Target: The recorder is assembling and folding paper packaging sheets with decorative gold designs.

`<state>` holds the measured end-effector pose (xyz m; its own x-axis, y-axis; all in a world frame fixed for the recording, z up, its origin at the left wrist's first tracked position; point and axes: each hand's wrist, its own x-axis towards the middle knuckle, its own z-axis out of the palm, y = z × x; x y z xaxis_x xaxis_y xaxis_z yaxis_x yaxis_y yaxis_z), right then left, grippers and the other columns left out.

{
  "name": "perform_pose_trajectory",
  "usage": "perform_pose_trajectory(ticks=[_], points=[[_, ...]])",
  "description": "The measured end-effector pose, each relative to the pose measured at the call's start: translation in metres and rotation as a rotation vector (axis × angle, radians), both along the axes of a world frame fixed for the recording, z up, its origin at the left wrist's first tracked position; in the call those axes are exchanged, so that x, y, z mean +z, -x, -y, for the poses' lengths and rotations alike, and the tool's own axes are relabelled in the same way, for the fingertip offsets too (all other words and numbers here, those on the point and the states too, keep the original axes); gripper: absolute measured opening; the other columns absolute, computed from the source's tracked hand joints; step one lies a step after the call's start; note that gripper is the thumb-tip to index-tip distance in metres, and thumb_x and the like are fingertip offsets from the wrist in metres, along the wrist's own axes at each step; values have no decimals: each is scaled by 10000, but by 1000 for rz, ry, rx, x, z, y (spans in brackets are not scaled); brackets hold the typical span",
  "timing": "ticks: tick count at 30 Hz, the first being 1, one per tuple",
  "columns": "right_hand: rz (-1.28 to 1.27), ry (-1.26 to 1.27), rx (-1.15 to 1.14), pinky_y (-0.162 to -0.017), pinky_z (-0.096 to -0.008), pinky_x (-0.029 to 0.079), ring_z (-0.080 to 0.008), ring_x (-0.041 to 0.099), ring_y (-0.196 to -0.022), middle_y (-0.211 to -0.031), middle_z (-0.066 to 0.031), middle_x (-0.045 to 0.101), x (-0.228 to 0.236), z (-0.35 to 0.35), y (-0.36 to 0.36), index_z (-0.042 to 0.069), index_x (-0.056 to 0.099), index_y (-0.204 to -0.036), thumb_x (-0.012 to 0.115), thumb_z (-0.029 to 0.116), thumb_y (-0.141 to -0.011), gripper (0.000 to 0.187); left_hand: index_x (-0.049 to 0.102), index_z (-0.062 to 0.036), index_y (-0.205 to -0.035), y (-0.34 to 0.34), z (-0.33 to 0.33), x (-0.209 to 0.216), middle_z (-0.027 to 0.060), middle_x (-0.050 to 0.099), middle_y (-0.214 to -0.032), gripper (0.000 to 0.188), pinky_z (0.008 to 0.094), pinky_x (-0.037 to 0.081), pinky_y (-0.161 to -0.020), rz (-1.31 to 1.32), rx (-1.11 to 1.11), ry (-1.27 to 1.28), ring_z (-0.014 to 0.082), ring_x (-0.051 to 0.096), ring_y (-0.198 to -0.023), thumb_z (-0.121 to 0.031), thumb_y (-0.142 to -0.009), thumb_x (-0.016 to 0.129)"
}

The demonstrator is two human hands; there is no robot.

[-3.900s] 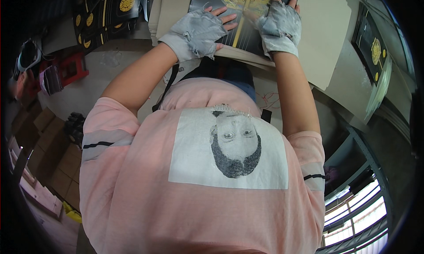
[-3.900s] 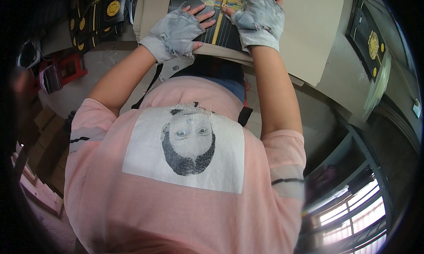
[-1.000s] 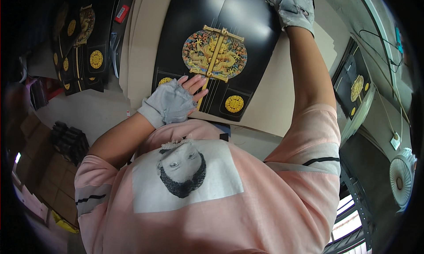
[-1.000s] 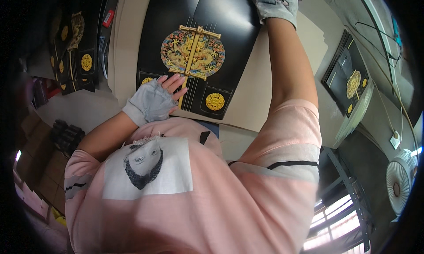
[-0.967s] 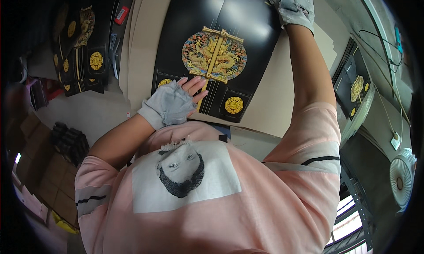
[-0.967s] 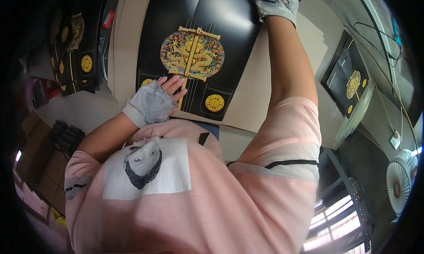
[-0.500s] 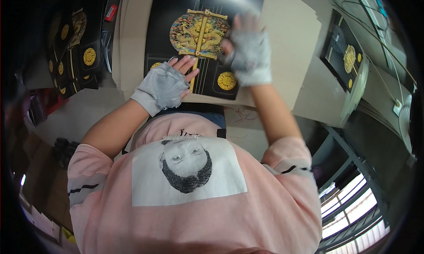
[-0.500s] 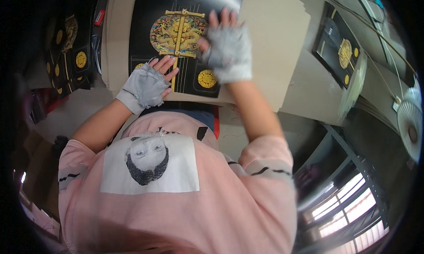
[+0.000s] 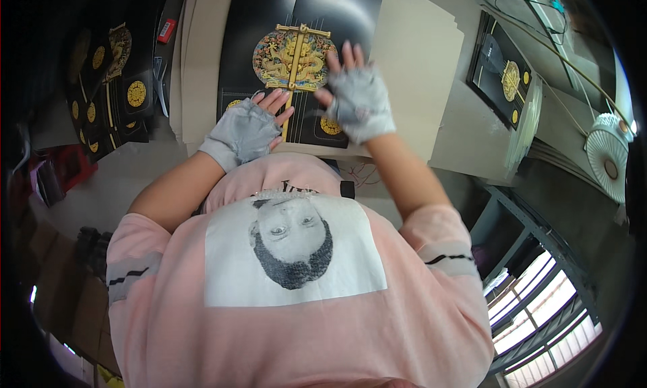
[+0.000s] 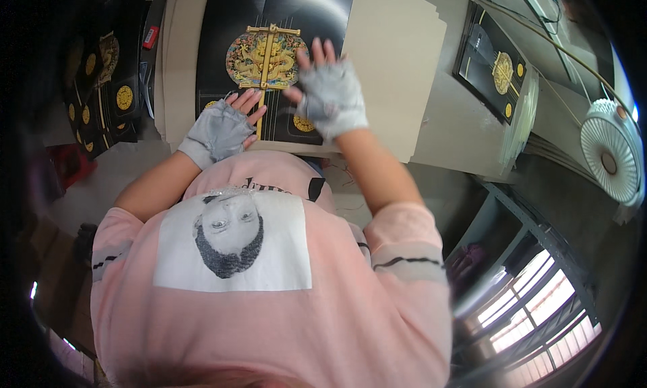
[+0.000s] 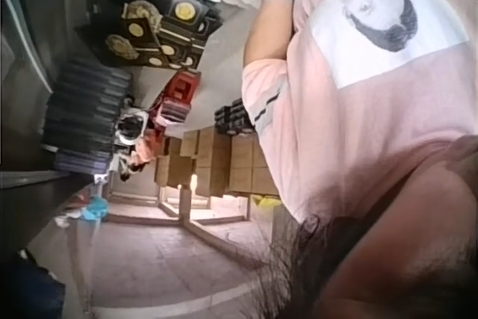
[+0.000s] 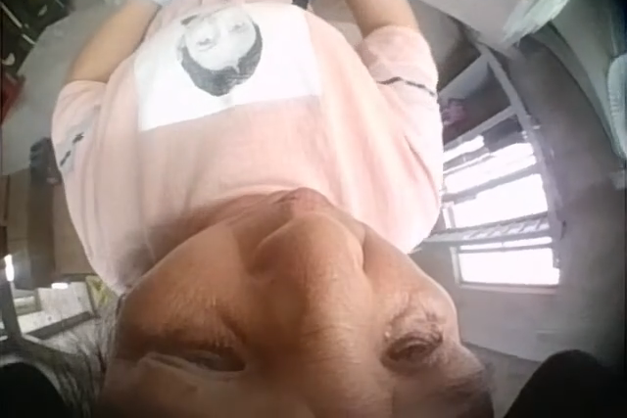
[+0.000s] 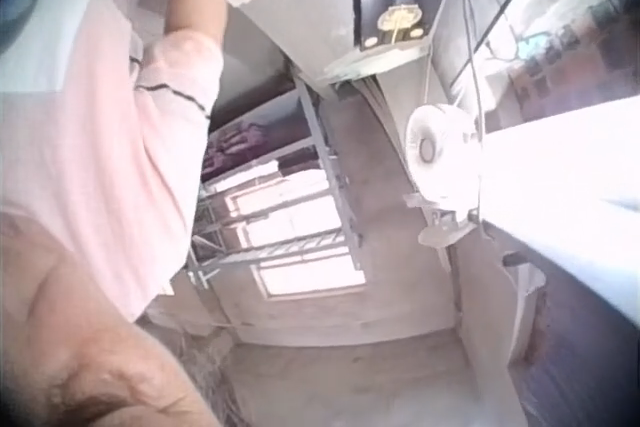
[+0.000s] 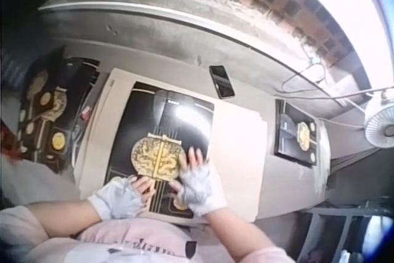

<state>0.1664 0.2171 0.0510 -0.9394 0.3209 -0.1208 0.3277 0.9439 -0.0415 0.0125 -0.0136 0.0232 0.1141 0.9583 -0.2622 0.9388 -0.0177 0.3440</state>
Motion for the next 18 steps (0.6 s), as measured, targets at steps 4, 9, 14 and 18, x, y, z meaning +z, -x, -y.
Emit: perform_pose_trajectory(ticks=[4,9,14,18], points=[[-98,-45,10,-1188,-517,322,-397,401,-1472,-1559,-248,448,-10,-88,77,53,510,-1482,559,600,-944,768,508,-100,-1502,1,4,-7,161,352,-1653,652,460,215,-1255,-25,10,-46,284,295,-1548,-442,-948,535],[-22,32,-116,-1241,-531,260,-406,353,-1506,-1605,-288,374,16,-158,148,14,405,-1556,539,517,-985,773,521,-108,-1490,1,-1,-5,154,366,-1644,647,457,221,-1253,-30,-14,11,297,294,-1546,-459,-947,535],[-186,-15,-137,-1249,-505,256,-388,316,-1531,-1623,-282,345,2,-189,173,3,397,-1557,542,579,-971,834,535,-106,-1477,-6,3,6,153,388,-1628,650,463,233,-1250,-70,16,13,287,304,-1537,-439,-923,599],[-263,-150,-56,-1258,-498,238,-386,318,-1527,-1613,-289,352,-8,-183,152,0,406,-1546,584,599,-926,880,542,-84,-1466,-6,-3,10,169,405,-1613,654,466,242,-1249,-26,30,27,299,338,-1518,-412,-906,624]])
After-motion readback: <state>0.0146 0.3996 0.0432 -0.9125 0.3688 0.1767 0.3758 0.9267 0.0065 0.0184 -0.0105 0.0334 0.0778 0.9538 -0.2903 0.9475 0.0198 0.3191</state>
